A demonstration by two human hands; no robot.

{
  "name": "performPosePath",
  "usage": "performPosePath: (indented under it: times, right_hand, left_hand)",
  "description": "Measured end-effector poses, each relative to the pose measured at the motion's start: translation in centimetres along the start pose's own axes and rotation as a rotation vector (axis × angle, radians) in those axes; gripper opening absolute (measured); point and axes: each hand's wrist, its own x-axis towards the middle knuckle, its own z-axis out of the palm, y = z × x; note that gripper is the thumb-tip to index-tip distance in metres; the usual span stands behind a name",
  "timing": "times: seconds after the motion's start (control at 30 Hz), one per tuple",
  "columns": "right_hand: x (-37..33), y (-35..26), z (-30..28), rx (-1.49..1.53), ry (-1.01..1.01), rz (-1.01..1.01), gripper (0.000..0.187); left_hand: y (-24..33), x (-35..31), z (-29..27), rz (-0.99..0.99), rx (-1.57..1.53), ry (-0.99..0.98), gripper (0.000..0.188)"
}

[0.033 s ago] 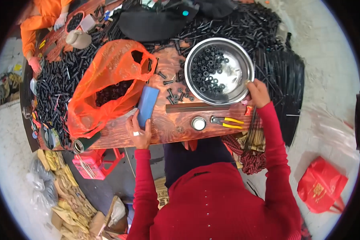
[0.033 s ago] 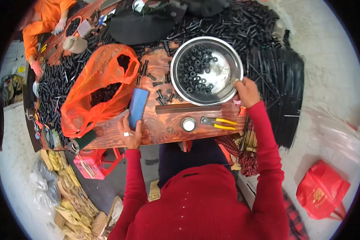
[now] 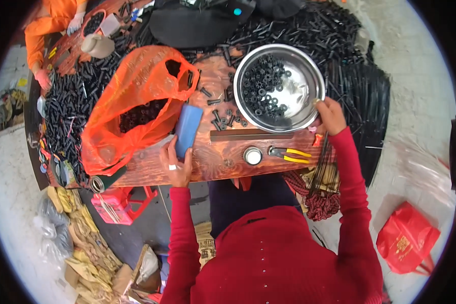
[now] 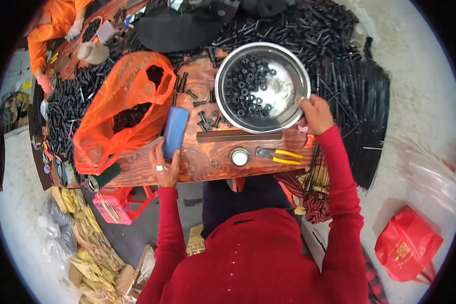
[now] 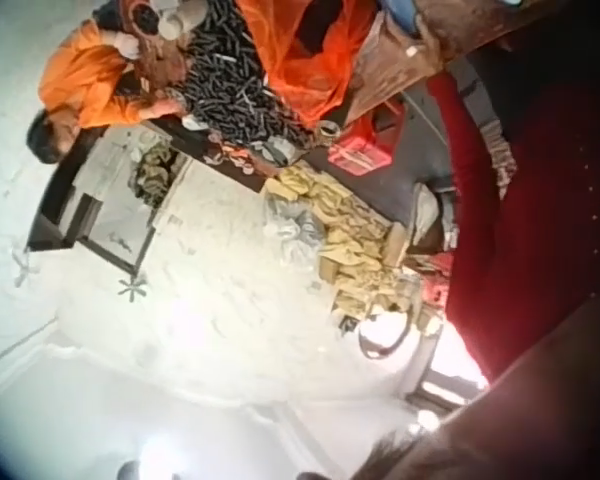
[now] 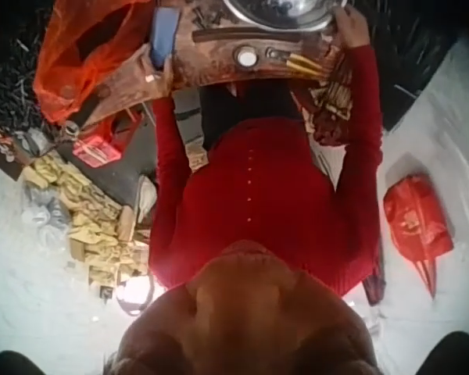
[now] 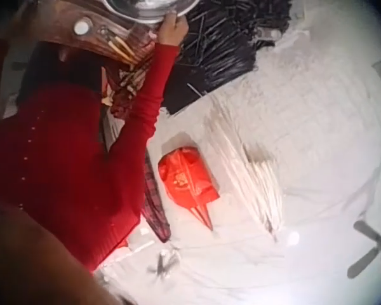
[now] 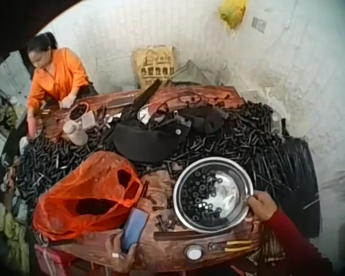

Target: Packing small metal rings into a plastic bag and then sorting a large number of black rods.

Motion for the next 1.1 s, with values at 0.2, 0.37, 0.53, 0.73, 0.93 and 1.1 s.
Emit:
performPosePath:
  times: [0.2, 0.37, 0.53, 0.73, 0.93, 1.1]
  right_hand:
    - [3.4, -0.4, -0.4, -0.100, -0.123, -0.022, 0.029]
    - [4.0, -0.3, -1.0, -0.109, -0.108, -0.067, 0.028]
    - [3.6, -0.4, -0.4, -0.095, -0.105, -0.082, 0.023]
    - [3.1, -1.3, 1.3, -0.217, -0.157, -0.248, 0.026]
    - [1.8, -3.0, 5.9, -0.333, -0.270, -0.404, 0.028]
    - [0.1, -3.7, 9.5, -0.387, -0.433, -0.371, 0.033]
  left_hand:
    - [1.8, 3.2, 3.5, 0.016, -0.062, 0.017, 0.049]
    - [3.3, 5.1, 6.8, 0.041, -0.156, 0.067, 0.045]
    - [3.0, 6.6, 9.4, 0.124, -0.175, 0.120, 0.045]
    - [1.2, 6.4, 8.3, 0.244, -0.379, 0.110, 0.035]
    - [-0.5, -1.3, 4.9, -0.004, -0.629, 0.216, 0.028]
    - [0.3, -7.4, 4.4, -0.201, -1.201, 0.396, 0.042]
